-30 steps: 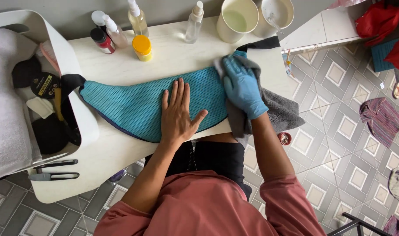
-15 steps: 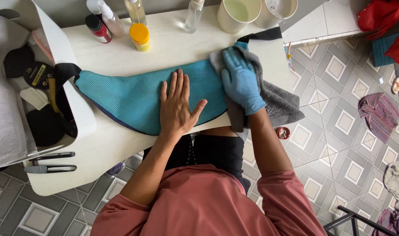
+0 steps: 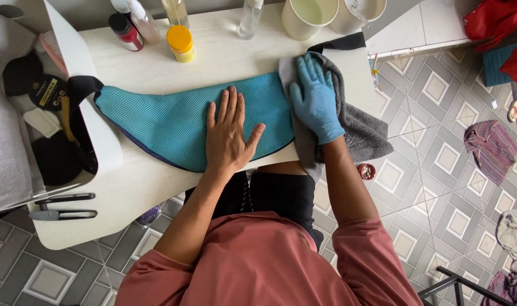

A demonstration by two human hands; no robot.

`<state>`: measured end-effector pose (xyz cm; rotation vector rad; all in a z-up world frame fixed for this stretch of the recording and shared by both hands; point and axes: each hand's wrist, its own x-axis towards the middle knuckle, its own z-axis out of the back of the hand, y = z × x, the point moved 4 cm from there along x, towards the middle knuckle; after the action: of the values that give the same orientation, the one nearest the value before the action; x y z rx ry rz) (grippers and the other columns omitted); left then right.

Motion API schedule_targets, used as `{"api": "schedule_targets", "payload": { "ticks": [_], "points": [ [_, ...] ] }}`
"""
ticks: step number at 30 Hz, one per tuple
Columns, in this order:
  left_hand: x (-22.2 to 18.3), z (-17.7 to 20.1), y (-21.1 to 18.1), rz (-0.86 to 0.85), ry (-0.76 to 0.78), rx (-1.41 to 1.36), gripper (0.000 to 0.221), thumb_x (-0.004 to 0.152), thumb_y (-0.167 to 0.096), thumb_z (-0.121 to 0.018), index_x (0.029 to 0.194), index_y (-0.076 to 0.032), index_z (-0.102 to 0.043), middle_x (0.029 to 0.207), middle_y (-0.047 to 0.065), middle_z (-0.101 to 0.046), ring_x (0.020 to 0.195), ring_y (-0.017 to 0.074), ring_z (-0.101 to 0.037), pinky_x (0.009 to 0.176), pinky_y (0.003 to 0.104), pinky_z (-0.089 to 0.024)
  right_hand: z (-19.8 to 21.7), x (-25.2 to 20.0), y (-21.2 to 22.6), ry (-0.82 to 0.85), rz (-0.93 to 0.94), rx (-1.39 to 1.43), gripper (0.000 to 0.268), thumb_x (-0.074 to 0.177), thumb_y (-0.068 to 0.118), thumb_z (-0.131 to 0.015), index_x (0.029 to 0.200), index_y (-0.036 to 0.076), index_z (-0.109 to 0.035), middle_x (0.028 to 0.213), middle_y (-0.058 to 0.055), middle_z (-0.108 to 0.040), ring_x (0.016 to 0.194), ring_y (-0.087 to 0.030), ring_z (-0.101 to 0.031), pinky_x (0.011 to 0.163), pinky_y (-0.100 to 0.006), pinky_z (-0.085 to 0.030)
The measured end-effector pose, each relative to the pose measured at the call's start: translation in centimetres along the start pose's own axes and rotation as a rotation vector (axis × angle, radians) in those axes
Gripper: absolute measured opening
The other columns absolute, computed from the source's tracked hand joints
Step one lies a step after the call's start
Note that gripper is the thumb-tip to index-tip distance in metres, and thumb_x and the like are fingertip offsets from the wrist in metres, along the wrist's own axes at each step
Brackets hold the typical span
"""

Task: Cleaning and preparing a blue mesh shoe component using a liquid cleaner and a cloth.

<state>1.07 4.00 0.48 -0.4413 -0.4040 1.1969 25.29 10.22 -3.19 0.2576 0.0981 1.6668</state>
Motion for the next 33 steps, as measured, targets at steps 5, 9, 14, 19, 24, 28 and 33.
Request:
{"api": "schedule_targets", "payload": {
  "ticks": [5,9,14,19,24,28,33],
  "points": [
    [0.0,-0.2,-0.1,-0.002,-0.012,0.027,0.089,0.103,-0.068,-0.025,0.155,0.003,-0.04,0.165,0.023,-0.03,0.157,0.0309,-0.02,0.126,0.05,0.0,0.6,-2.2,6.0,0.017,0.046,-0.08,0.065,0.098,0.033,-0.051,0.159,0.012,-0.042,0.163,-0.017,-0.04,0.149,-0.041,-0.034,0.118,-0.063,-0.025],
    [-0.1,-0.4,0.1,-0.024,0.001,0.088,0.089,0.103,-0.069,-0.025,0.155,0.002,-0.039,0.165,0.023,-0.031,0.157,0.0309,-0.02,0.125,0.051,0.0,0.3,-5.3,9.6,0.038,0.285,-0.084,0.07,0.091,0.048,-0.05,0.158,0.026,-0.044,0.162,-0.005,-0.044,0.149,-0.031,-0.038,0.12,-0.059,-0.024],
    [-0.2,0.0,-0.1,-0.024,-0.001,0.044,0.093,0.102,-0.071,-0.025,0.155,0.004,-0.039,0.165,0.024,-0.03,0.157,0.0313,-0.02,0.126,0.049,0.001,0.5,-1.3,1.4,-0.045,0.118,0.03,0.06,0.102,0.036,-0.051,0.158,0.014,-0.046,0.162,-0.016,-0.041,0.147,-0.041,-0.037,0.119,-0.06,-0.027],
    [0.0,-0.1,-0.3,-0.019,-0.018,0.034,0.094,0.101,-0.072,-0.026,0.155,0.004,-0.038,0.165,0.025,-0.029,0.157,0.0318,-0.019,0.126,0.05,0.001,-0.1,-2.7,5.5,-0.103,0.14,-0.134,0.059,0.102,0.03,-0.054,0.156,0.009,-0.048,0.159,-0.022,-0.043,0.145,-0.045,-0.038,0.118,-0.06,-0.025],
    [-0.3,-0.1,0.2,-0.06,-0.009,0.013,0.096,0.101,-0.073,-0.027,0.154,0.005,-0.039,0.165,0.026,-0.03,0.157,0.0334,-0.02,0.126,0.05,0.0,-1.3,-3.5,8.3,-0.081,0.451,0.125,0.066,0.094,0.046,-0.047,0.154,0.02,-0.049,0.16,-0.01,-0.045,0.146,-0.038,-0.043,0.116,-0.059,-0.032],
    [-0.2,0.1,0.2,-0.067,0.02,0.014,0.098,0.099,-0.074,-0.028,0.156,0.006,-0.036,0.166,0.026,-0.027,0.158,0.0331,-0.018,0.126,0.051,0.002,1.7,-0.1,3.8,-0.163,0.412,0.056,0.059,0.098,0.039,-0.06,0.151,0.014,-0.055,0.153,-0.017,-0.051,0.138,-0.041,-0.05,0.114,-0.057,-0.037],
    [-0.2,0.5,-0.4,-0.035,0.048,0.064,0.098,0.099,-0.075,-0.025,0.156,0.005,-0.035,0.166,0.026,-0.026,0.158,0.0323,-0.017,0.125,0.052,0.001,-0.9,-0.9,5.1,-0.086,0.253,-0.122,0.064,0.104,0.044,-0.056,0.159,0.016,-0.043,0.161,-0.019,-0.04,0.146,-0.042,-0.039,0.118,-0.058,-0.028]
  ]
}}
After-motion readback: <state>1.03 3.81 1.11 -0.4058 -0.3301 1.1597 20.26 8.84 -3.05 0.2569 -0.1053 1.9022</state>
